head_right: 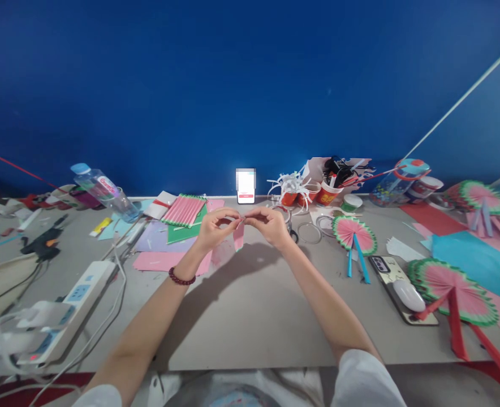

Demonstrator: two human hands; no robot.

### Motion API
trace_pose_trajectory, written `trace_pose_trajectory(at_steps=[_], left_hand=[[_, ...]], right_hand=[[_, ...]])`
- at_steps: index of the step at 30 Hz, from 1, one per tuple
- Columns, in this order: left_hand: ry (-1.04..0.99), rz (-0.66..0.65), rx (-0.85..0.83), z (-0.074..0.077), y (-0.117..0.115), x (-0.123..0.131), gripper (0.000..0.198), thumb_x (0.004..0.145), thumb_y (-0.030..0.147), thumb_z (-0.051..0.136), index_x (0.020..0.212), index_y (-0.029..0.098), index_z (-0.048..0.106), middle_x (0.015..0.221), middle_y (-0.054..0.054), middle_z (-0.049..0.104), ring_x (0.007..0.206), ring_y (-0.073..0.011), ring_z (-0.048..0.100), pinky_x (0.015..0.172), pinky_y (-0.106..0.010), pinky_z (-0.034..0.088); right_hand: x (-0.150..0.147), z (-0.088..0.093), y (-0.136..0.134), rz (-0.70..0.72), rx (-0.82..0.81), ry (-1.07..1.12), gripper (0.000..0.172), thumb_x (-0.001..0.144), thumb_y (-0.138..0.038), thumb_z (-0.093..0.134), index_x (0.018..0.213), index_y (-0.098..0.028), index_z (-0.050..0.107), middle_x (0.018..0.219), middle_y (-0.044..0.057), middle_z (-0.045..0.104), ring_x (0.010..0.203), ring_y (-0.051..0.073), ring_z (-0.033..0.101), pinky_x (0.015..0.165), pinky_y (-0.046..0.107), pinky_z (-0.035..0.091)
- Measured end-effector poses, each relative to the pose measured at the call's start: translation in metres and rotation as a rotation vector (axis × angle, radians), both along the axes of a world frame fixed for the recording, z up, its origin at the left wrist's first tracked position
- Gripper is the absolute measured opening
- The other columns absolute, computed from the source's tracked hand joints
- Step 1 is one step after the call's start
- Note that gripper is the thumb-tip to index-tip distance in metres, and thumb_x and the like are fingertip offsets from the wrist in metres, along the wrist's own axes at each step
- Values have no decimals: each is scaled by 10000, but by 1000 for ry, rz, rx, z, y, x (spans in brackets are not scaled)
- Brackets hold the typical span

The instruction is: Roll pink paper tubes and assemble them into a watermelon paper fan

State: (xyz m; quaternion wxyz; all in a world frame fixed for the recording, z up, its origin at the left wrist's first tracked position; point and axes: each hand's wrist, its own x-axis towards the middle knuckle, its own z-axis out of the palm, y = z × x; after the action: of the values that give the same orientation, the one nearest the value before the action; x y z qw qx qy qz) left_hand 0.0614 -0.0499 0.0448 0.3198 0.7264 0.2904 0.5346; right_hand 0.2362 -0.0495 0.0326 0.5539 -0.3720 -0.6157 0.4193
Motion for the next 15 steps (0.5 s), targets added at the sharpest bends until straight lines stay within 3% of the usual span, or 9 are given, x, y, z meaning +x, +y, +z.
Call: trace_pose_trajectory(at_steps=[7,15], left_hand=[[27,-32,37,2,1,-3,190,782,306,655,876,148,700,876,-84,708,767,-140,667,665,-236,573],[35,-1,85,7,0,-5,164,801,303,638,817,161,717,857,-89,720,760,-157,674,639,-249,561]], right_hand=[[2,6,-3,7,42,-19,221,675,-369,751,796,-191,699,791,48,731,760,197,697,754,351,572],[0,12,-7,-6,118,-72,196,711,-367,726,803,-195,704,795,50,726,747,189,691,753,346,572]])
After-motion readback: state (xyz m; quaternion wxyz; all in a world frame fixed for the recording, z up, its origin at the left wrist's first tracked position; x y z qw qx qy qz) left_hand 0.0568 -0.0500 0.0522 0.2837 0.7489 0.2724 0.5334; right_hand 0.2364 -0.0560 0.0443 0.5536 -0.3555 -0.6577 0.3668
